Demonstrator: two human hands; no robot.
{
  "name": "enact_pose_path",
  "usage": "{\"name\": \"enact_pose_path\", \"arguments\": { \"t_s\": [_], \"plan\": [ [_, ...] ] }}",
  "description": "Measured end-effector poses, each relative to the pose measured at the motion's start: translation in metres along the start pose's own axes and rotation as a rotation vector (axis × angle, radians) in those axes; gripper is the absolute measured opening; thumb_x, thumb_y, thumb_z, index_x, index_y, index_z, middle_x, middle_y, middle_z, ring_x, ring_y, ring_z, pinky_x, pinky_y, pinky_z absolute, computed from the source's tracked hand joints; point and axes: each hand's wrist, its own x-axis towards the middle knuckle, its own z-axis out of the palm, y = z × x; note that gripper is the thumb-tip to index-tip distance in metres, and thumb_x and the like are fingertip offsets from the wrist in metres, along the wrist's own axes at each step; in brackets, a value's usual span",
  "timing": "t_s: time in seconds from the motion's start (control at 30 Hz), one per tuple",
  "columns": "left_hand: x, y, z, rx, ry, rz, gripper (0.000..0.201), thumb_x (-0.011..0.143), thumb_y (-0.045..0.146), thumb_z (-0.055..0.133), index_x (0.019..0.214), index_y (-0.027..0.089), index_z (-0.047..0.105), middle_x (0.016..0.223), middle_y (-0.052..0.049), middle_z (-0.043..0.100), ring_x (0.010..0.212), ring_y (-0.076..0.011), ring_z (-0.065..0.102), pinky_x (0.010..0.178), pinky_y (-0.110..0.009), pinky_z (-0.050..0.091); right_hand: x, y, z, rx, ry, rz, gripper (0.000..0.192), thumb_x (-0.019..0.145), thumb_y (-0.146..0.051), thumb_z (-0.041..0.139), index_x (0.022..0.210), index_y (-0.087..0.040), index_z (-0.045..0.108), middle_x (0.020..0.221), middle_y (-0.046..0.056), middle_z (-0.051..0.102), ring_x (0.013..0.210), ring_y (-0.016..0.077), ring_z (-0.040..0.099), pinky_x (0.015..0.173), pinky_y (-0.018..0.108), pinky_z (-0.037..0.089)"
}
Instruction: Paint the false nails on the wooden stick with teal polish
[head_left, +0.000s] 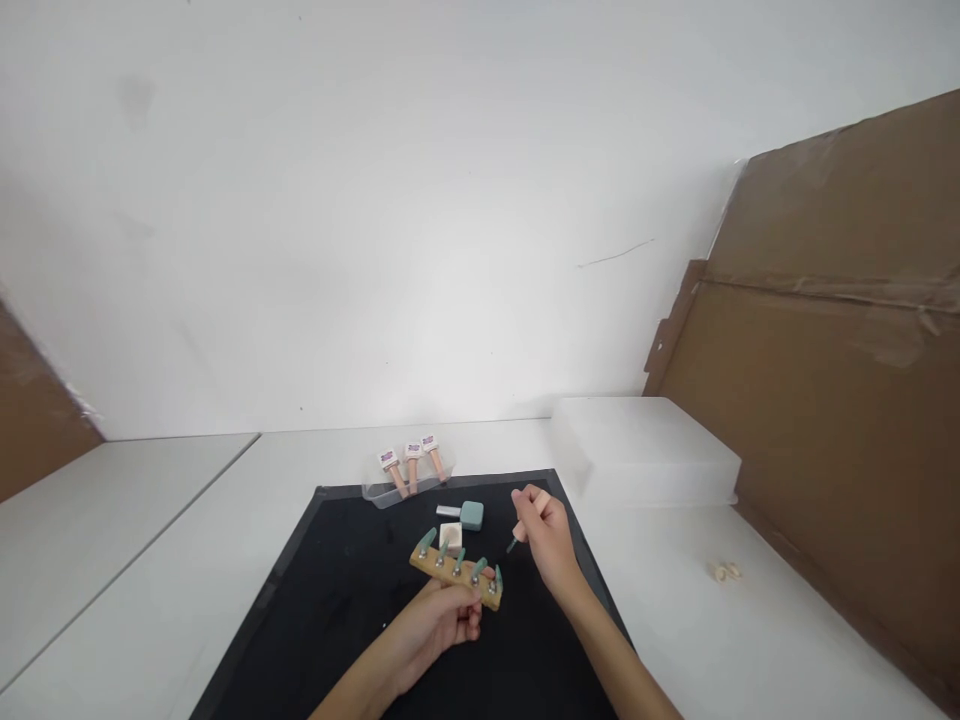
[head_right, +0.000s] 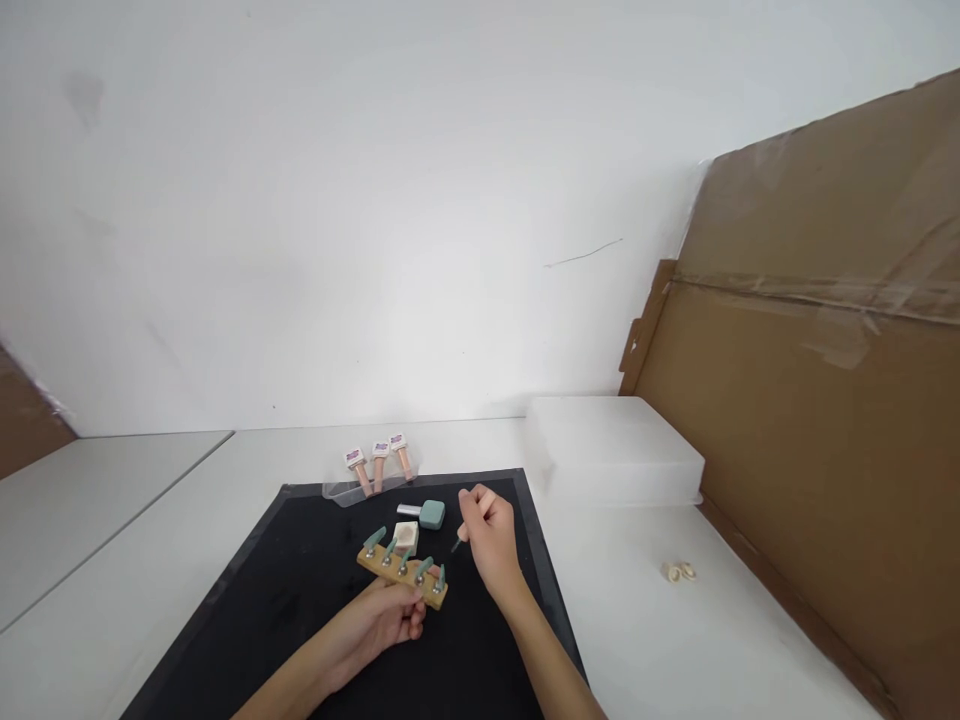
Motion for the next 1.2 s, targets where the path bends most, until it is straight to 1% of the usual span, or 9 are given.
{"name": "enact_pose_path", "arguments": {
  "t_s": [0.1, 0.23, 0.33, 0.47, 0.6, 0.73, 0.87, 1.03, 1.2],
  "plan": [
    [-0.009, 0.006, 0.009, 0.035, 0.08, 0.0, 0.029, 0.058, 0.016, 0.065, 0.087, 0.014, 0.061, 0.058, 0.003, 0.051, 0.055, -0.0081, 0.042, 0.059, -0.025, 0.036, 0.002, 0.001, -0.004, -0.004, 0.027, -0.015, 0.046, 0.077, -0.04, 0.055, 0.046, -0.022, 0.026, 0.043, -0.006, 0.037, 0.042, 0.01, 0.034, 0.046, 0.025, 0.029],
    [-0.029, 0.01, 0.016, -0.121, 0.142, 0.059, 0.03, 0.062, 0.022, 0.066, 0.091, 0.014, 0.061, 0.058, 0.003, 0.049, 0.055, -0.0077, 0.043, 0.059, -0.024, 0.037, 0.003, 0.002, -0.01, 0.027, 0.031, 0.003, 0.047, 0.076, -0.039, 0.056, 0.045, -0.022, 0.025, 0.046, -0.006, 0.036, 0.043, 0.0101, 0.034, 0.045, 0.025, 0.028],
    [-0.043, 0.003, 0.016, -0.182, 0.256, 0.118, 0.037, 0.063, 0.026, 0.067, 0.097, 0.014, 0.06, 0.058, 0.003, 0.05, 0.057, -0.0086, 0.045, 0.061, -0.025, 0.039, -0.002, 0.0, -0.015, 0.07, -0.009, 0.044, 0.043, 0.077, -0.039, 0.057, 0.045, -0.02, 0.033, 0.049, -0.006, 0.038, 0.042, 0.0087, 0.032, 0.042, 0.024, 0.026],
    [-0.051, -0.018, 0.015, -0.228, 0.388, 0.15, 0.052, 0.056, 0.027, 0.072, 0.103, 0.015, 0.057, 0.054, 0.005, 0.05, 0.053, -0.0083, 0.044, 0.055, -0.024, 0.038, -0.01, -0.002, -0.022, 0.146, -0.108, 0.126, 0.027, 0.08, -0.041, 0.052, 0.064, -0.019, 0.051, 0.051, -0.006, 0.041, 0.039, 0.0072, 0.026, 0.038, 0.021, 0.024],
    [-0.043, -0.038, 0.018, -0.207, 0.402, 0.147, 0.058, 0.052, 0.03, 0.075, 0.104, 0.015, 0.057, 0.05, 0.005, 0.049, 0.048, -0.0082, 0.043, 0.052, -0.024, 0.036, -0.016, 0.005, -0.024, 0.216, -0.225, 0.215, 0.029, 0.08, -0.043, 0.053, 0.065, -0.018, 0.051, 0.044, -0.008, 0.034, 0.037, 0.0067, 0.025, 0.037, 0.02, 0.025],
    [-0.029, -0.044, 0.019, -0.094, 0.349, 0.136, 0.058, 0.053, 0.032, 0.074, 0.106, 0.015, 0.058, 0.048, 0.005, 0.048, 0.047, -0.0099, 0.044, 0.054, -0.026, 0.036, -0.019, 0.015, -0.024, 0.278, -0.263, 0.273, 0.035, 0.078, -0.046, 0.053, 0.058, -0.018, 0.048, 0.041, -0.009, 0.029, 0.036, 0.0061, 0.023, 0.036, 0.019, 0.024],
    [-0.022, -0.035, 0.024, 0.001, 0.337, 0.159, 0.054, 0.053, 0.034, 0.072, 0.102, 0.014, 0.058, 0.049, 0.005, 0.048, 0.045, -0.009, 0.044, 0.053, -0.026, 0.036, -0.023, 0.018, -0.029, 0.328, -0.269, 0.303, 0.035, 0.08, -0.046, 0.051, 0.06, -0.017, 0.048, 0.042, -0.009, 0.03, 0.037, 0.0061, 0.023, 0.036, 0.019, 0.025],
    [-0.022, -0.004, 0.044, 0.105, 0.286, 0.205, 0.042, 0.054, 0.028, 0.068, 0.092, 0.012, 0.058, 0.049, 0.004, 0.049, 0.046, -0.0091, 0.044, 0.052, -0.024, 0.035, -0.024, 0.014, -0.036, 0.501, -0.255, 0.34, 0.032, 0.084, -0.04, 0.048, 0.061, -0.017, 0.048, 0.044, -0.008, 0.031, 0.038, 0.0063, 0.023, 0.037, 0.019, 0.025],
    [-0.012, 0.023, 0.054, 0.154, 0.232, 0.236, 0.032, 0.063, 0.023, 0.062, 0.094, 0.015, 0.058, 0.061, 0.003, 0.05, 0.058, -0.0102, 0.043, 0.058, -0.026, 0.037, -0.02, 0.011, -0.043, 0.548, -0.158, 0.25, 0.031, 0.086, -0.038, 0.046, 0.063, -0.018, 0.049, 0.047, -0.007, 0.032, 0.039, 0.0067, 0.024, 0.039, 0.019, 0.027]
  ]
}}
